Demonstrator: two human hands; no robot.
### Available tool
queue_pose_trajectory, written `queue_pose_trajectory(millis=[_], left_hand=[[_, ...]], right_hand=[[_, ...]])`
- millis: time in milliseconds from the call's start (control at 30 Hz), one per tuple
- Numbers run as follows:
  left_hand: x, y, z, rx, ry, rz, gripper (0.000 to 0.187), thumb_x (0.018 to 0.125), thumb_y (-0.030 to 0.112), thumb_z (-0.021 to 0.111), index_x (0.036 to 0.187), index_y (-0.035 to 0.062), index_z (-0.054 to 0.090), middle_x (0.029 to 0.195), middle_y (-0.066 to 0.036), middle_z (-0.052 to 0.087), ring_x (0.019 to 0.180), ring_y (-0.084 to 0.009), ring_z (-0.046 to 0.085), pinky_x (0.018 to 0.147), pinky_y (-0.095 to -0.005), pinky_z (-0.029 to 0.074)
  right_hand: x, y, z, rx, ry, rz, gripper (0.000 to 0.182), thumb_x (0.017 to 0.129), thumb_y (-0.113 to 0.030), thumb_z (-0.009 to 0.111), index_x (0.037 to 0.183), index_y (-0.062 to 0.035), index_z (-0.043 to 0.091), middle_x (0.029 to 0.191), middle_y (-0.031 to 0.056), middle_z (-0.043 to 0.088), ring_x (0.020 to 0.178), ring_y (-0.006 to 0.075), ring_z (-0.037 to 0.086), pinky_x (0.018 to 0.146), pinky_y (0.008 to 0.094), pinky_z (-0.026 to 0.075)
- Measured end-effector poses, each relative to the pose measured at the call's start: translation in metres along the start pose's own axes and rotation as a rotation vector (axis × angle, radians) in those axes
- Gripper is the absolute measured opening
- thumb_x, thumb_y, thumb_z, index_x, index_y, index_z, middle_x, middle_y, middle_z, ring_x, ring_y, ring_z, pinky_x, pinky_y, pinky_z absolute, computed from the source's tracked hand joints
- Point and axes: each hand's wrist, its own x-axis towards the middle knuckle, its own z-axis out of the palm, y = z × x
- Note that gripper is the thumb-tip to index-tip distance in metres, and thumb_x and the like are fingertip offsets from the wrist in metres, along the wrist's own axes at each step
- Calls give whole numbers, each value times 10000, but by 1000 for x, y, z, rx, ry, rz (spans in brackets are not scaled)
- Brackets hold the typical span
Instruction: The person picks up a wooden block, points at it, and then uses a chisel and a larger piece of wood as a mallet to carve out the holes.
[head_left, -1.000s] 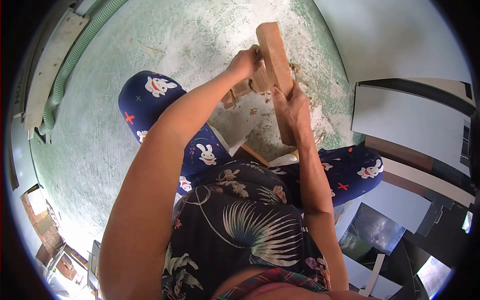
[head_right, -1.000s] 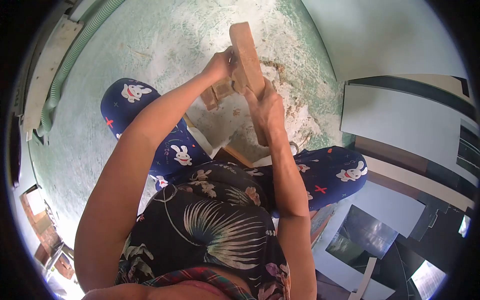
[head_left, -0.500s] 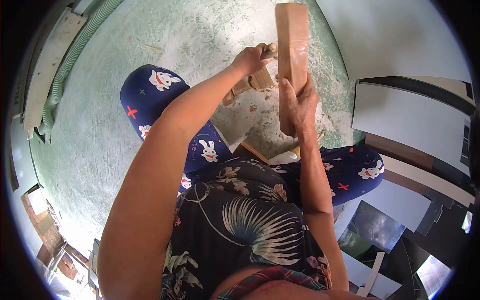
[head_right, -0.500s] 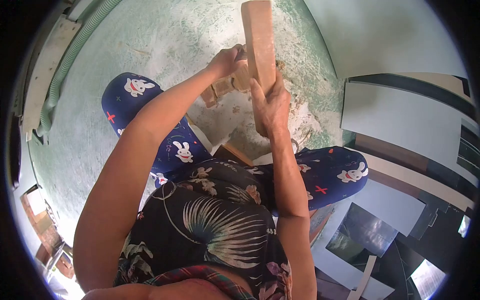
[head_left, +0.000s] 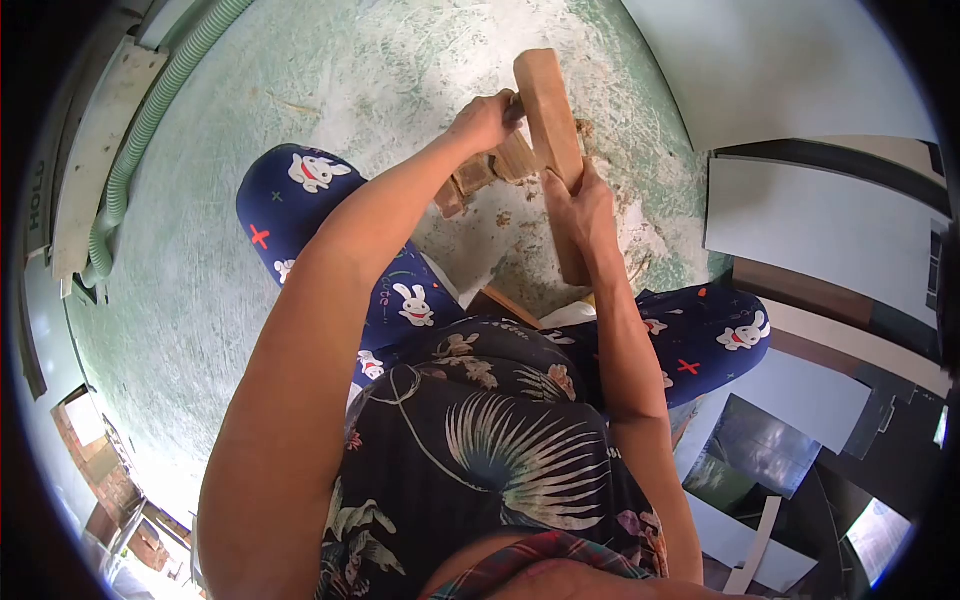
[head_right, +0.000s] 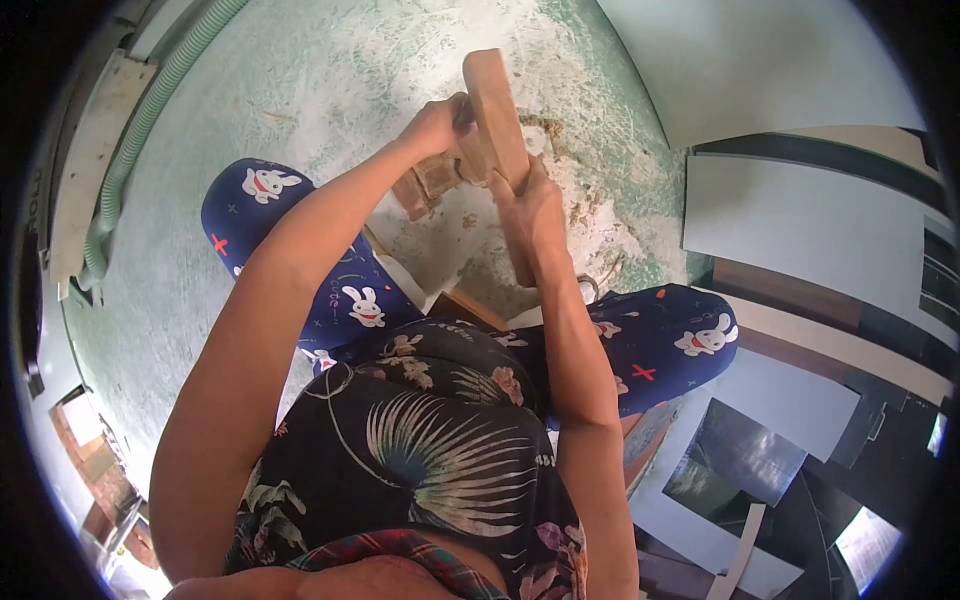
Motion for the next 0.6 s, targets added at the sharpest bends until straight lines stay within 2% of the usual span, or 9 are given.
queue_pose_trajectory(millis=[100, 133, 200, 400, 600], left_hand=[[0, 1, 0, 44, 35, 0, 440, 849, 283, 621, 1202, 45, 510, 994, -236, 653, 943, -386, 633, 791, -437, 513], [-2, 1, 0, 22, 23, -33, 451, 847, 289, 626, 1204, 39, 508, 997, -237, 653, 949, -381, 634, 794, -433, 513], [-3, 15, -11, -14, -6, -86, 474, 844, 301, 635, 1208, 28, 505, 1004, -238, 653, 960, -372, 637, 800, -427, 513], [-3, 2, -2, 22, 6, -73, 531, 837, 349, 637, 1199, -14, 498, 1012, -241, 651, 979, -378, 629, 819, -418, 507], [-7, -3, -1, -1, 6, -102, 493, 842, 310, 625, 1218, 16, 503, 1025, -238, 648, 993, -384, 622, 836, -419, 505]], right_hand=[[-3, -7, -3, 51, 63, -76, 539, 831, -291, 654, 1237, 36, 517, 797, 214, 673, 742, 293, 687, 688, 372, 531], [-5, -13, -10, 85, 21, -38, 560, 829, -312, 652, 1245, 36, 509, 816, 227, 673, 773, 297, 688, 709, 381, 530], [-8, -25, -17, 80, 50, -50, 571, 827, -307, 657, 1252, 42, 502, 833, 236, 671, 788, 297, 687, 720, 382, 529], [-9, -21, -18, 178, 131, -179, 585, 827, -299, 669, 1265, 45, 493, 931, 258, 665, 859, 288, 681, 763, 374, 527], [-14, -29, -19, 270, 112, -166, 564, 828, -281, 669, 1269, 27, 500, 941, 250, 669, 879, 276, 678, 772, 377, 525]])
